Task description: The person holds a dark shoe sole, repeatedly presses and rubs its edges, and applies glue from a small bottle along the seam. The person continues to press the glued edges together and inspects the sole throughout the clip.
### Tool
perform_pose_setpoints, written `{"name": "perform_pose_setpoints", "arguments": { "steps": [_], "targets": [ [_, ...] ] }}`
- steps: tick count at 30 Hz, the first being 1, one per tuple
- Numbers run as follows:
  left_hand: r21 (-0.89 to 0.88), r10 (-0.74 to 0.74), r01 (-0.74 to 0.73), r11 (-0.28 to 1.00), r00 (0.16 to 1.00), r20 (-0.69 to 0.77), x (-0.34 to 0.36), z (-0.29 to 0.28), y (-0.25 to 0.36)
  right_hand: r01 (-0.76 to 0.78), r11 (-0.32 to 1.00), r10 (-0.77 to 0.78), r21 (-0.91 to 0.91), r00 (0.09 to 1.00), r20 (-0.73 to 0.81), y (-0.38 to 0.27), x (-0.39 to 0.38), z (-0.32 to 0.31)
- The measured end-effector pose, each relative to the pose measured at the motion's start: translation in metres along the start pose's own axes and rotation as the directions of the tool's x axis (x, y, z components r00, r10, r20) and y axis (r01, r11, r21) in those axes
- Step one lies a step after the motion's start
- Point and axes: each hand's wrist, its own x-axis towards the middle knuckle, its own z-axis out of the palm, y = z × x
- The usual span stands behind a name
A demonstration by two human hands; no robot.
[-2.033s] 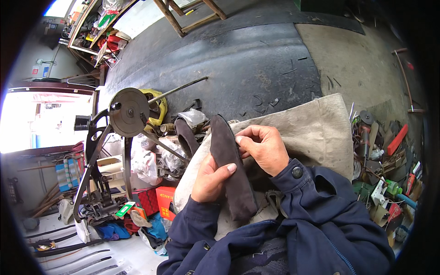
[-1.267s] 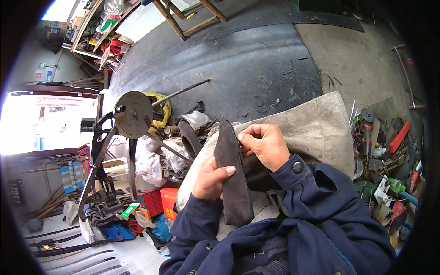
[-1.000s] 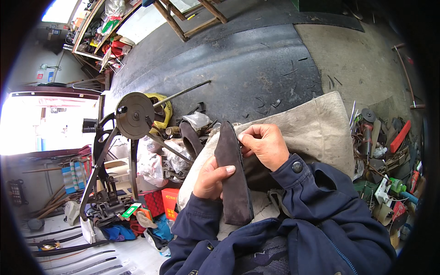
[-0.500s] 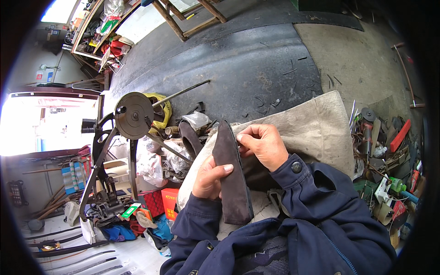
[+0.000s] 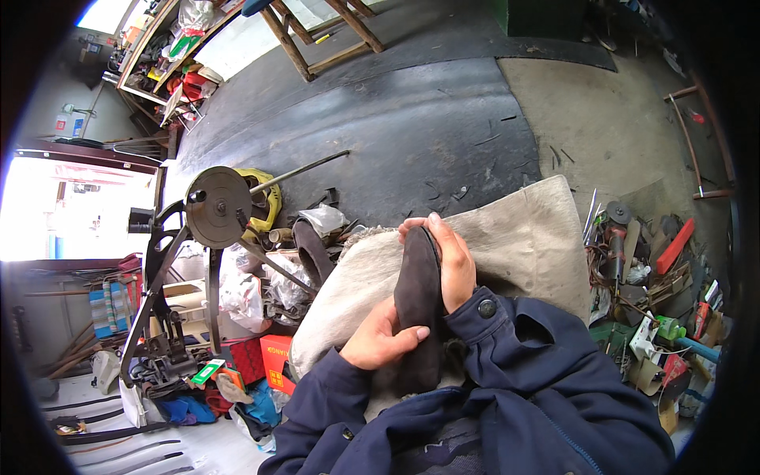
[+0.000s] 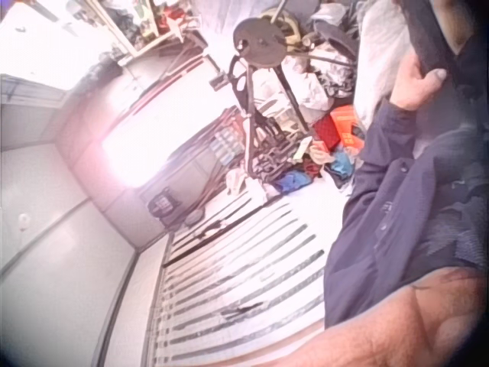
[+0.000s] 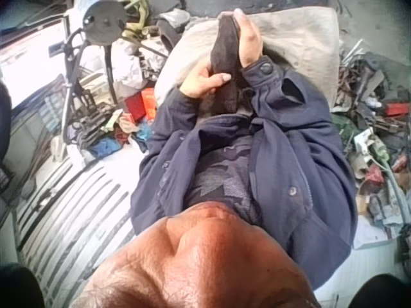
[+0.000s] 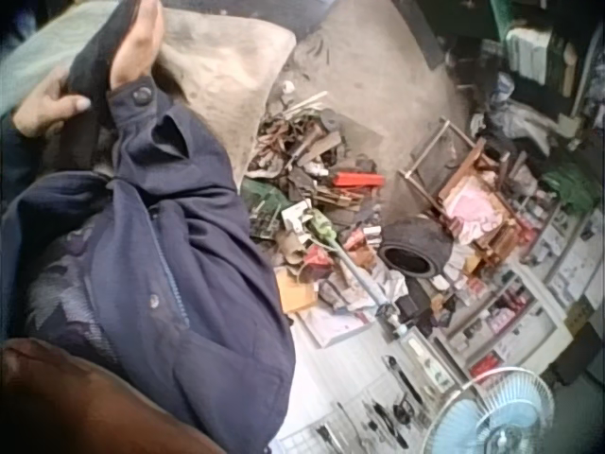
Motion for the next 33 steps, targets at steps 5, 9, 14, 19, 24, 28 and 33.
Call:
{"name": "perform_pose_setpoints", "arguments": {
  "steps": [5,9,14,19,24,28,33],
  "targets": [
    [0.241,0.231,-0.212,0.947,0.972,-0.05,0.012,0.01,-0.012,0.021,0.997,-0.02,0.07,1.0,-0.018,0.003,-0.009,-0.001],
    [0.325,0.224,-0.202,0.924,0.974,-0.033,0.014,0.009,-0.016,0.086,0.996,-0.086,0.002,0.996,-0.001,0.007,-0.016,-0.002],
    [0.252,0.145,-0.138,0.958,0.989,-0.008,0.02,0.001,-0.017,0.134,0.989,-0.138,-0.067,0.99,-0.044,0.011,-0.01,-0.002],
    [-0.09,0.129,-0.131,0.987,0.991,-0.027,0.02,-0.003,-0.014,0.028,0.999,-0.026,0.038,0.999,-0.045,0.016,-0.007,-0.001],
    [-0.393,0.305,-0.371,0.841,0.926,-0.221,0.008,-0.005,0.001,-0.167,0.986,0.159,0.017,0.961,0.228,0.009,-0.01,0.001],
    [-0.522,0.403,-0.548,0.654,0.836,-0.372,0.002,-0.01,0.007,-0.254,0.966,0.246,-0.048,0.85,0.465,-0.002,-0.021,0.006],
    [-0.461,0.37,-0.521,0.719,0.847,-0.381,0.009,-0.018,0.006,-0.088,0.996,0.088,-0.014,0.944,0.319,-0.011,-0.026,0.011]
  ]
}}
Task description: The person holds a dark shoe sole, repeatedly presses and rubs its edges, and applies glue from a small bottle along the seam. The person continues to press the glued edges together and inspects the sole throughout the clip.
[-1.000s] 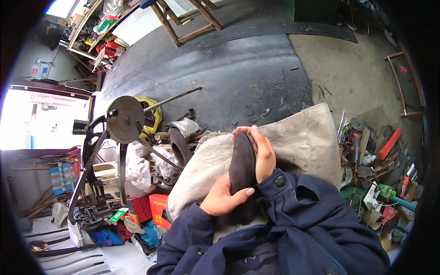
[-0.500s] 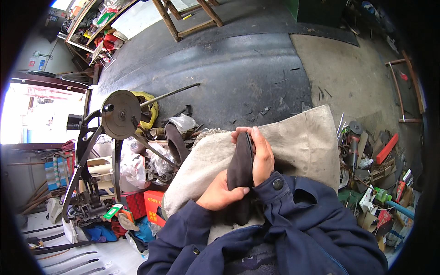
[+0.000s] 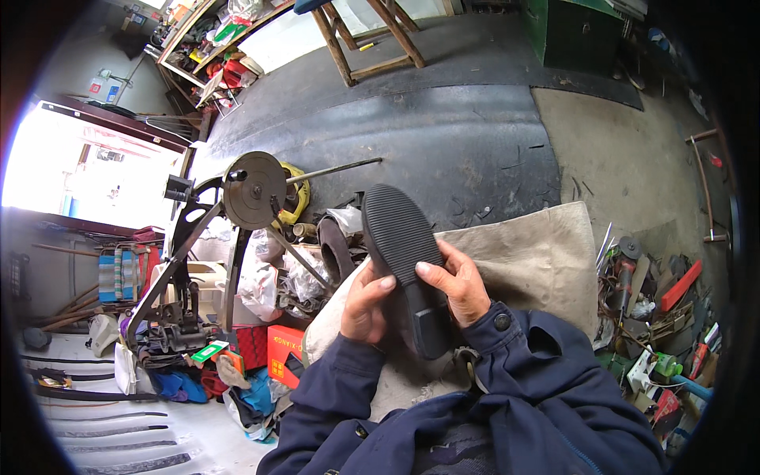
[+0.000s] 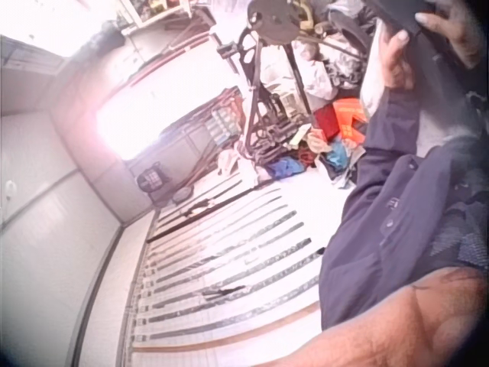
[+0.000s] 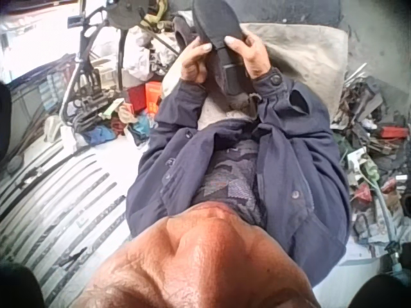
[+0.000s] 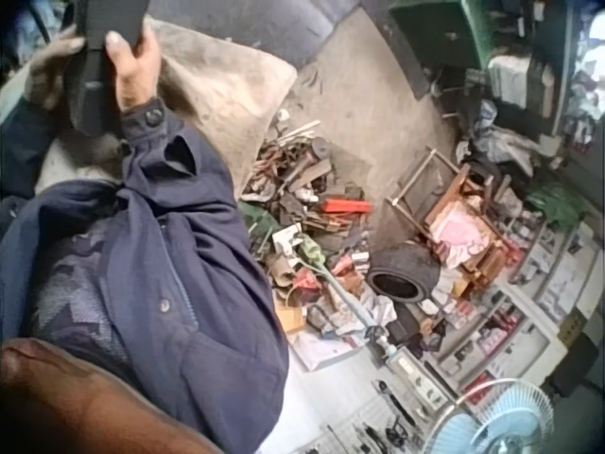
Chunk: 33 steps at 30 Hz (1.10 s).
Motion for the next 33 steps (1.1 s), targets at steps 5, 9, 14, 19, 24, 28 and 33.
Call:
{"name": "perform_pose_setpoints", "arguments": {
  "steps": [5,9,14,19,24,28,33],
  "targets": [
    [0.289,0.174,-0.133,0.948,0.977,-0.119,0.009,-0.005,-0.008,0.185,0.958,-0.181,-0.218,0.983,0.038,-0.003,-0.002,-0.003],
    [0.447,0.267,-0.203,0.871,0.96,-0.085,0.009,-0.013,-0.013,0.182,0.923,-0.187,-0.338,0.982,0.019,-0.001,-0.003,0.001],
    [0.609,0.375,-0.301,0.734,0.927,0.007,0.013,-0.014,-0.016,0.206,0.889,-0.184,-0.409,0.979,0.093,0.003,-0.005,0.005],
    [0.657,0.429,-0.33,0.678,0.903,0.01,0.013,-0.003,-0.015,0.265,0.773,-0.196,-0.577,0.964,0.18,0.008,-0.006,0.005],
    [0.618,0.266,-0.187,0.764,0.963,-0.038,0.01,-0.004,-0.005,0.166,0.842,-0.103,-0.514,0.983,0.149,0.006,-0.006,0.006],
    [0.542,0.226,-0.174,0.822,0.974,-0.031,0.008,-0.006,-0.001,0.077,0.898,-0.037,-0.434,0.994,0.1,0.003,-0.008,0.007],
    [0.732,0.262,-0.147,0.665,0.964,-0.044,0.006,-0.003,0.006,0.098,0.901,-0.064,-0.423,0.994,0.092,0.002,-0.006,0.007]
  ]
}}
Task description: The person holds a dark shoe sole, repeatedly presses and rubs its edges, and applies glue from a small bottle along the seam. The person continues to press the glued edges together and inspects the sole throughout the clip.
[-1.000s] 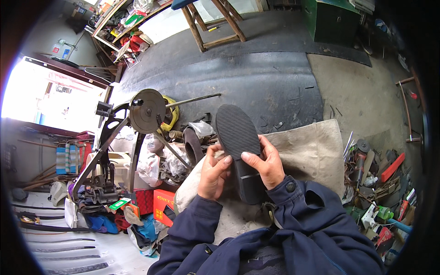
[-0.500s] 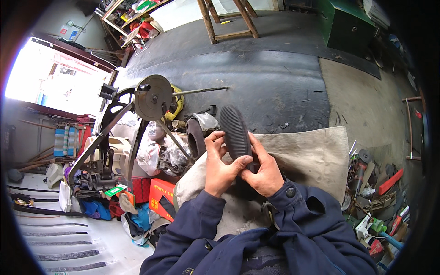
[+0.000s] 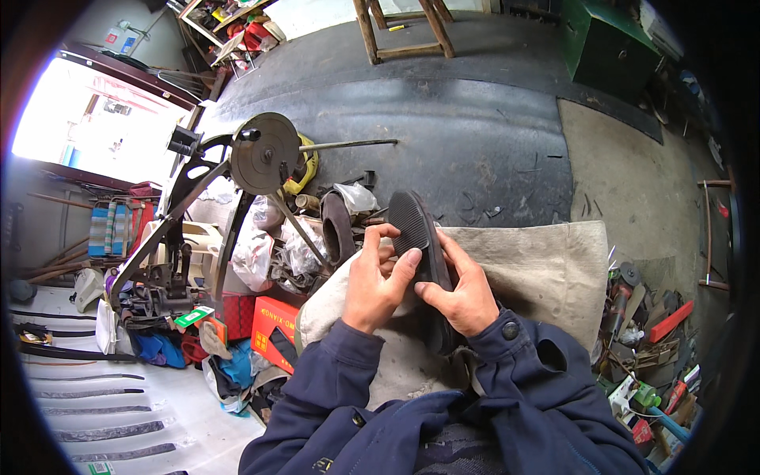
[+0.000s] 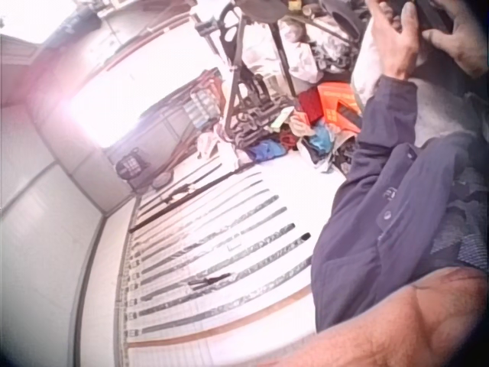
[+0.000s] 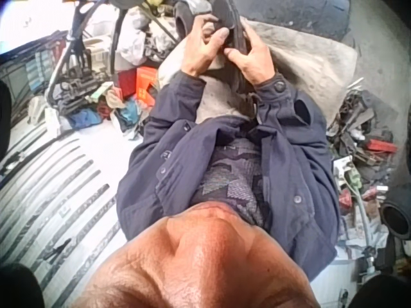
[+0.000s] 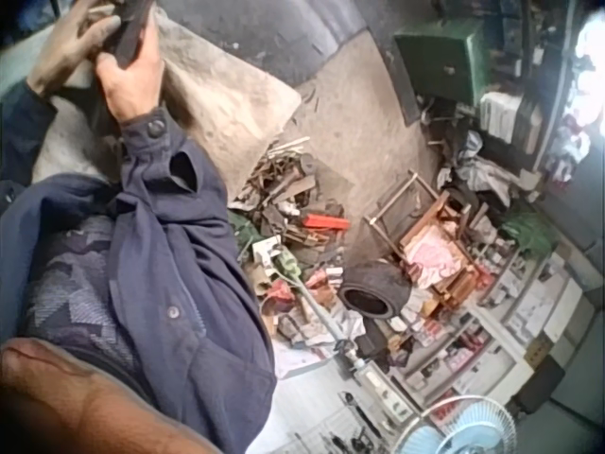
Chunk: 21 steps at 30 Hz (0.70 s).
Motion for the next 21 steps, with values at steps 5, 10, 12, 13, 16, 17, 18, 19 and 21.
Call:
{"name": "perform_pose_setpoints", "arguments": {
  "steps": [5,10,12,13,16,17,18,19,21],
  "targets": [
    [0.308,-0.062,0.072,0.949,0.997,-0.043,0.0,-0.001,0.01,-0.063,0.997,0.062,0.043,0.998,0.007,0.001,0.0,-0.003],
    [0.644,0.173,-0.056,0.763,0.978,-0.119,0.001,0.0,0.01,-0.091,0.985,0.089,0.15,0.996,0.018,0.001,0.001,-0.002],
    [0.56,0.385,-0.296,0.773,0.922,-0.045,0.007,-0.001,0.004,-0.097,0.981,0.094,0.165,0.995,0.026,0.0,0.001,-0.001],
    [0.511,0.489,-0.412,0.755,0.872,-0.019,0.01,-0.002,0.001,-0.097,0.982,0.094,0.16,0.995,0.028,0.0,0.001,-0.001],
    [0.319,0.294,-0.264,0.91,0.954,-0.05,0.008,-0.005,-0.01,-0.146,0.975,0.137,0.168,0.988,0.067,-0.003,0.0,-0.002],
    [0.243,0.239,-0.216,0.946,0.969,-0.068,0.009,-0.006,-0.013,-0.174,0.97,0.162,0.17,0.983,0.084,-0.005,0.0,-0.003],
    [0.218,0.179,-0.161,0.962,0.982,-0.064,0.008,-0.009,-0.015,-0.189,0.97,0.176,0.154,0.98,0.094,-0.006,0.0,-0.004],
    [0.157,0.176,-0.164,0.974,0.982,-0.064,0.009,-0.01,-0.018,-0.204,0.969,0.193,0.14,0.977,0.094,-0.007,0.0,-0.004],
    [0.118,0.141,-0.134,0.984,0.989,-0.054,0.01,-0.014,-0.021,-0.229,0.967,0.219,0.111,0.971,0.091,-0.009,0.0,-0.003]
  ]
}}
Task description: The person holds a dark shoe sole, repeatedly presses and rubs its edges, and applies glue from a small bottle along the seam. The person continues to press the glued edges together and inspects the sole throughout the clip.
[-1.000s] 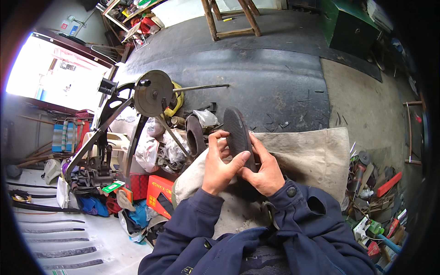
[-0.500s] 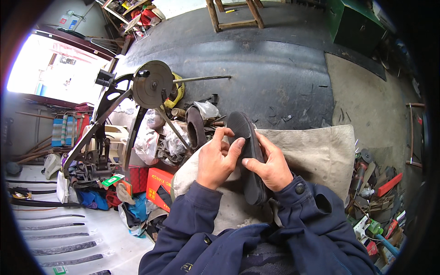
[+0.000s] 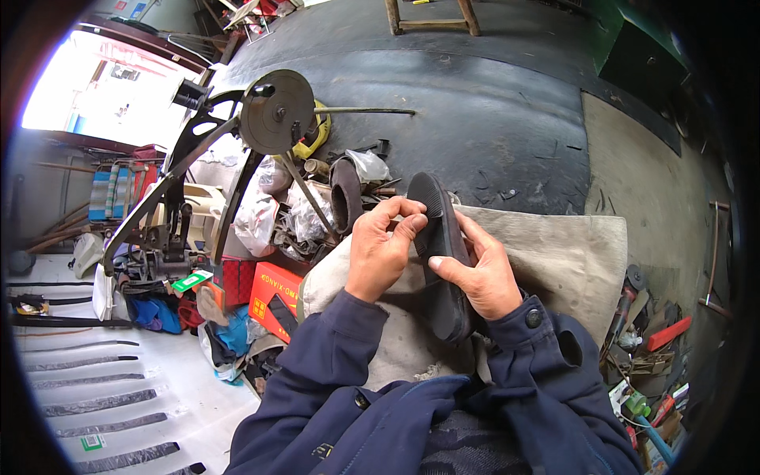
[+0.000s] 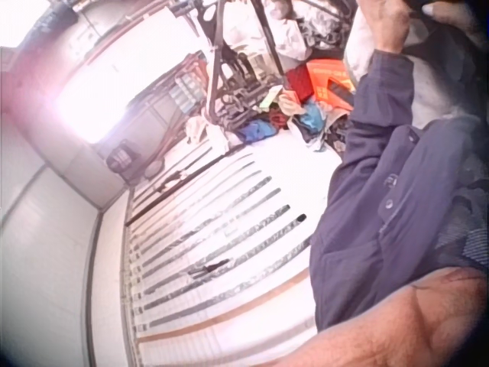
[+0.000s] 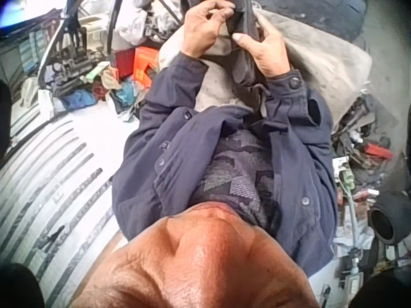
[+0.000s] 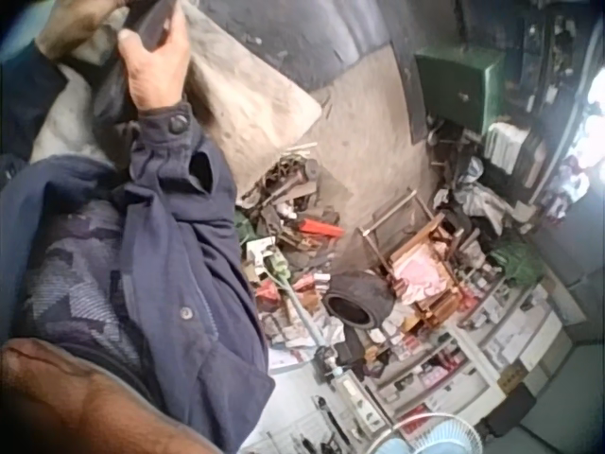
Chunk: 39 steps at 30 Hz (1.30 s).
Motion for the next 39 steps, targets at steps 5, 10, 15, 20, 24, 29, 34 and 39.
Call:
{"name": "perform_pose_setpoints", "arguments": {
  "steps": [5,10,15,20,24,29,34,39],
  "targets": [
    [-0.082,0.023,-0.024,0.996,1.0,-0.013,0.003,-0.001,-0.004,-0.006,1.0,0.006,-0.011,1.0,-0.003,-0.002,0.0,0.002],
    [-0.021,0.047,-0.047,0.999,0.999,0.007,0.001,0.003,0.002,0.027,1.0,-0.027,0.003,1.0,-0.016,0.0,0.001,0.0],
    [0.143,0.209,-0.223,0.964,0.972,0.106,0.002,0.0,0.011,0.046,0.996,-0.049,0.074,0.998,0.042,0.001,0.003,-0.004],
    [0.169,0.228,-0.24,0.956,0.97,0.09,0.002,-0.002,0.013,0.064,0.995,-0.07,0.08,0.994,0.082,-0.004,0.0,-0.005],
    [0.237,0.199,-0.215,0.947,0.976,0.091,0.001,-0.003,0.013,0.029,0.998,-0.035,0.064,0.995,0.092,-0.01,-0.001,-0.003],
    [0.258,0.292,-0.274,0.926,0.956,-0.033,-0.001,0.002,0.01,-0.002,0.999,-0.003,0.053,0.996,0.085,-0.012,0.001,-0.002],
    [0.142,0.158,-0.15,0.978,0.986,-0.047,-0.001,-0.001,0.008,-0.027,0.997,0.021,0.071,0.997,0.078,-0.013,0.0,0.0],
    [0.084,0.035,-0.035,0.996,0.999,-0.003,-0.001,-0.005,0.01,-0.034,0.995,0.027,0.098,0.997,0.078,-0.013,0.0,0.002]
  ]
}}
